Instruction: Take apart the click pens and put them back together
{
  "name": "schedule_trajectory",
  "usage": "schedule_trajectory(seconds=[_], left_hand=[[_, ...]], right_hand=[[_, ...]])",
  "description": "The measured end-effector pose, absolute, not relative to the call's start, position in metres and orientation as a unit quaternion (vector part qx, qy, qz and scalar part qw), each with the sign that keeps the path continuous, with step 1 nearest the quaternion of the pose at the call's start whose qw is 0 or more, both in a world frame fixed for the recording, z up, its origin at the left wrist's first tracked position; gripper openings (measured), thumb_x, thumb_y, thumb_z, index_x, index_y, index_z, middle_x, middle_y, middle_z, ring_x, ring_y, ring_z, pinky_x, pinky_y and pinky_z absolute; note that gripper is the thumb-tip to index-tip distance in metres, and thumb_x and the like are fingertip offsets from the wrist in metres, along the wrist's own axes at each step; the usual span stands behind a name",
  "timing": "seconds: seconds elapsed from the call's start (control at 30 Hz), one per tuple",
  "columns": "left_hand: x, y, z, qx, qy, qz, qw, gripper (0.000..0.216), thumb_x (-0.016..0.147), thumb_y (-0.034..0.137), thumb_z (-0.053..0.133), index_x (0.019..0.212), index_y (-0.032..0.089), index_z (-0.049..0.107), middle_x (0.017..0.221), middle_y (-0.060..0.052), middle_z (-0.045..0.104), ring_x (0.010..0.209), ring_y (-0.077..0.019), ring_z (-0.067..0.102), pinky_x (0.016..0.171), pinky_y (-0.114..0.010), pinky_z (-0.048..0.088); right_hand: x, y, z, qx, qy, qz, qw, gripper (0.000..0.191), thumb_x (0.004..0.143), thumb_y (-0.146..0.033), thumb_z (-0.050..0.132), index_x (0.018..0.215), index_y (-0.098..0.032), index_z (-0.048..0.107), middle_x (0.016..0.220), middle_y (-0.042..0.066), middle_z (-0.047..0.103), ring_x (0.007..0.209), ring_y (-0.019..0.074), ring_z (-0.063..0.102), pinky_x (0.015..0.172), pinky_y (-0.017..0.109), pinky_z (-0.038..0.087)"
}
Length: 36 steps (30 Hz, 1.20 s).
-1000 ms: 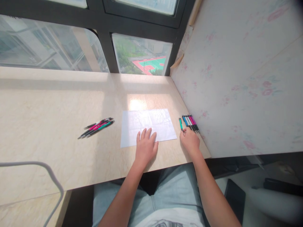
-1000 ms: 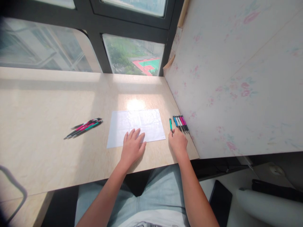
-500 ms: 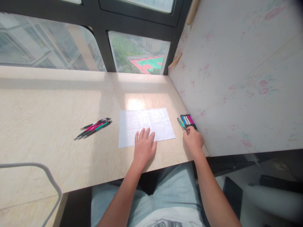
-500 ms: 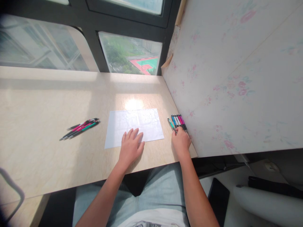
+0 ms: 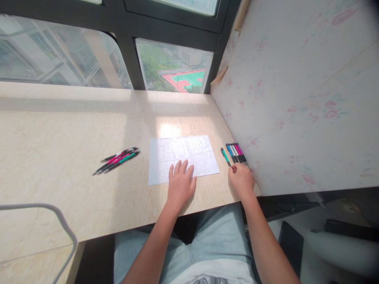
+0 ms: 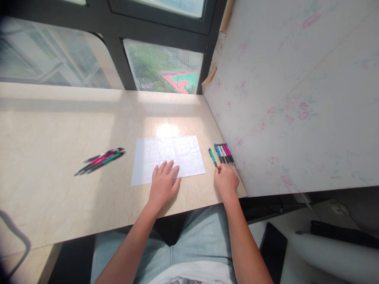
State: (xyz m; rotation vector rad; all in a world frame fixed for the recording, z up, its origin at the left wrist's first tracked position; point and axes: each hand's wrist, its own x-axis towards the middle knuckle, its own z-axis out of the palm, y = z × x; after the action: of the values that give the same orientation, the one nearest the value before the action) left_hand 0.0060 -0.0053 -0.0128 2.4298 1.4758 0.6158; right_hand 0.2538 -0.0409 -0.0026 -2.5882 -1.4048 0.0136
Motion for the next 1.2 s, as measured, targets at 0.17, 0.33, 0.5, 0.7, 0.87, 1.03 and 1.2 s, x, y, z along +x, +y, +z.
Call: schedule_trajectory(seconds=[0.17,0.33,0.5,0.7,0.87,1.03,1.2], left_hand=[[0.006,-0.005,-0.013,0.827,0.503,0.22,0.124,0.034,0.091,0.03,0.053,0.124,0.023,0.061,0.145,-0.013,0.052,0.14,-0.036,0.038,0.117,-0.059,0.022],[0.005,-0.006,-0.013,0.831,0.504,0.206,0.109,0.035,0.092,0.031,0.052,0.125,0.022,0.06,0.146,-0.013,0.051,0.14,-0.0358,0.038,0.118,-0.058,0.022],[0.005,-0.006,-0.013,0.832,0.507,0.199,0.106,0.036,0.092,0.031,0.051,0.126,0.022,0.059,0.147,-0.012,0.051,0.14,-0.0353,0.038,0.118,-0.058,0.022],[0.006,-0.007,-0.012,0.831,0.508,0.198,0.111,0.036,0.092,0.031,0.052,0.126,0.022,0.06,0.147,-0.012,0.05,0.141,-0.0348,0.038,0.119,-0.057,0.021],[0.006,-0.007,-0.012,0.831,0.509,0.197,0.11,0.036,0.092,0.031,0.051,0.126,0.022,0.059,0.147,-0.012,0.05,0.141,-0.0344,0.037,0.119,-0.057,0.021],[0.006,-0.007,-0.013,0.83,0.507,0.205,0.112,0.035,0.092,0.031,0.052,0.125,0.023,0.059,0.147,-0.012,0.051,0.141,-0.035,0.038,0.118,-0.058,0.022],[0.006,-0.008,-0.012,0.831,0.502,0.207,0.119,0.034,0.092,0.031,0.052,0.125,0.024,0.06,0.147,-0.013,0.05,0.141,-0.035,0.038,0.117,-0.059,0.023]], right_hand=[[0.256,-0.038,-0.004,-0.864,-0.488,-0.043,0.115,0.013,0.086,-0.024,0.057,0.079,-0.02,0.067,0.086,0.005,0.069,0.087,0.0204,0.056,0.063,0.03,0.029],[0.26,-0.029,-0.003,-0.867,-0.479,-0.072,0.116,0.016,0.089,-0.028,0.057,0.079,-0.019,0.066,0.086,0.006,0.068,0.087,0.0208,0.053,0.061,0.031,0.025],[0.263,-0.025,-0.004,-0.872,-0.471,-0.075,0.111,0.017,0.09,-0.029,0.057,0.082,-0.019,0.068,0.088,0.007,0.067,0.088,0.021,0.054,0.06,0.032,0.024],[0.253,-0.035,-0.006,-0.867,-0.463,-0.073,0.168,0.018,0.089,-0.028,0.058,0.101,-0.02,0.068,0.088,0.004,0.069,0.079,0.0183,0.055,0.06,0.03,0.025],[0.206,-0.055,-0.009,-0.783,-0.573,-0.02,0.242,0.022,0.093,-0.027,0.049,0.088,-0.019,0.069,0.081,0.004,0.069,0.073,0.0171,0.059,0.064,0.028,0.034],[0.157,-0.063,-0.013,-0.681,-0.673,0.07,0.282,0.029,0.098,-0.027,0.042,0.095,-0.02,0.07,0.082,0.005,0.072,0.072,0.0152,0.063,0.072,0.025,0.042],[0.149,-0.056,-0.025,-0.714,-0.64,0.079,0.271,0.031,0.096,-0.027,0.042,0.099,-0.02,0.072,0.092,0.006,0.076,0.081,0.0178,0.068,0.073,0.026,0.046]])
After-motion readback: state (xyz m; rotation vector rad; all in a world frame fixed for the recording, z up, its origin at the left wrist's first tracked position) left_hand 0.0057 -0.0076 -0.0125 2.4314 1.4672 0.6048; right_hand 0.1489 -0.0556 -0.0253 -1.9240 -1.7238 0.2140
